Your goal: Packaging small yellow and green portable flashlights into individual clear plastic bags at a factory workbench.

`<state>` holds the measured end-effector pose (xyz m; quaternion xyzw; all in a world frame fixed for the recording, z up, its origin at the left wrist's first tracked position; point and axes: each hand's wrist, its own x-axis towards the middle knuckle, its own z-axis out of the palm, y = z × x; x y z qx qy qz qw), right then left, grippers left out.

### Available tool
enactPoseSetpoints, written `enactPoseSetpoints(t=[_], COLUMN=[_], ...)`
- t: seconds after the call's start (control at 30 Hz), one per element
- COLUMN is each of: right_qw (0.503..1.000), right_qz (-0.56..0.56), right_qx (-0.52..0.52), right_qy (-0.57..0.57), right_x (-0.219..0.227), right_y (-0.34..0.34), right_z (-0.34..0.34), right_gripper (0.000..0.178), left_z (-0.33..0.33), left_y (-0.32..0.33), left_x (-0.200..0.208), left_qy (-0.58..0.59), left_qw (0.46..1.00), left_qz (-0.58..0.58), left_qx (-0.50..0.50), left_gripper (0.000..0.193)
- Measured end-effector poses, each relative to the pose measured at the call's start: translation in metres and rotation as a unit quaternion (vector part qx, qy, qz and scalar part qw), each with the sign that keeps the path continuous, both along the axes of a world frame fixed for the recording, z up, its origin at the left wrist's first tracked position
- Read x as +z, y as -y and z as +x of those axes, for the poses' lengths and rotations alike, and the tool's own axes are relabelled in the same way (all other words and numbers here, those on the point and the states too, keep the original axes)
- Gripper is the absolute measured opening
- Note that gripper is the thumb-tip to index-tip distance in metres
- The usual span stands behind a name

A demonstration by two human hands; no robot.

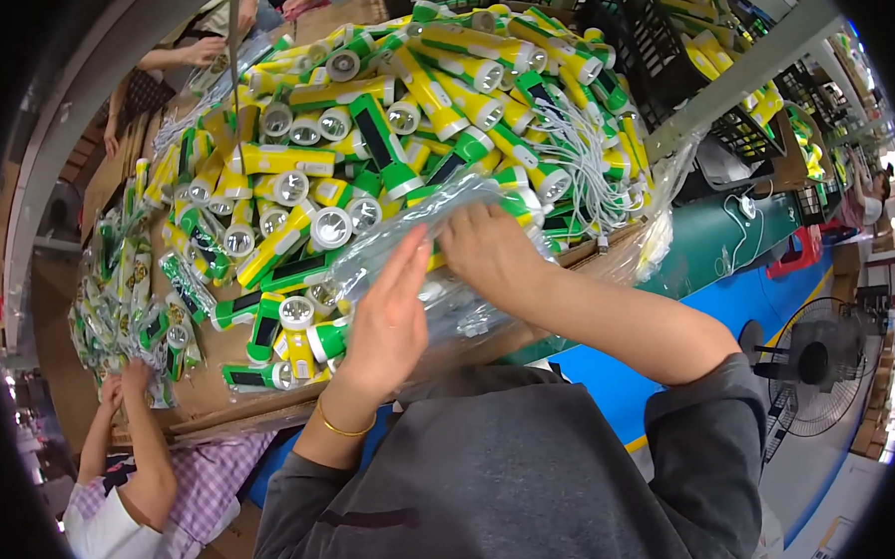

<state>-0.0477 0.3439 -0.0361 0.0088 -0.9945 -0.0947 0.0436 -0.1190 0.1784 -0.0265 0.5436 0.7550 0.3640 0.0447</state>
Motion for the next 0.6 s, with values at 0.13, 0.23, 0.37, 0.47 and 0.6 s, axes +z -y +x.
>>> enactPoseSetpoints(t=[0.13, 0.23, 0.37, 0.47, 0.6], right_qw=[0.882, 0.903, 0.930, 0.920, 0.829], right_qz=[-0.457, -0.261, -0.154, -0.228, -0.418], right_qx=[-0.043, -0.270, -0.305, -0.259, -0.173], right_qy=[-0.107, -0.208, -0.137, -0.187, -0.330], right_x=[0.021, -0.008, -0.065, -0.040, 0.038], right_y=[-0.058, -0.148, -0.190, -0.200, -0.203], right_z=[0.006, 0.038, 0.064, 0.058, 0.049], right_gripper=[0.019, 0.022, 0.019, 0.017, 0.014], left_z=[-0.003, 0.000, 0.011, 0.018, 0.028], left_y=[0.020, 0.026, 0.024, 0.018, 0.005], left_x=[-0.008, -0.008, -0.010, 0.007, 0.031], left_qy=[0.074, 0.088, 0.086, 0.124, 0.110], left_qw=[0.995, 0.992, 0.987, 0.979, 0.985], left_qz=[-0.008, 0.002, -0.010, 0.000, 0.009], left_qx=[0.071, 0.094, 0.138, 0.164, 0.132], left_gripper=[0.052, 0.044, 0.041, 0.041, 0.046])
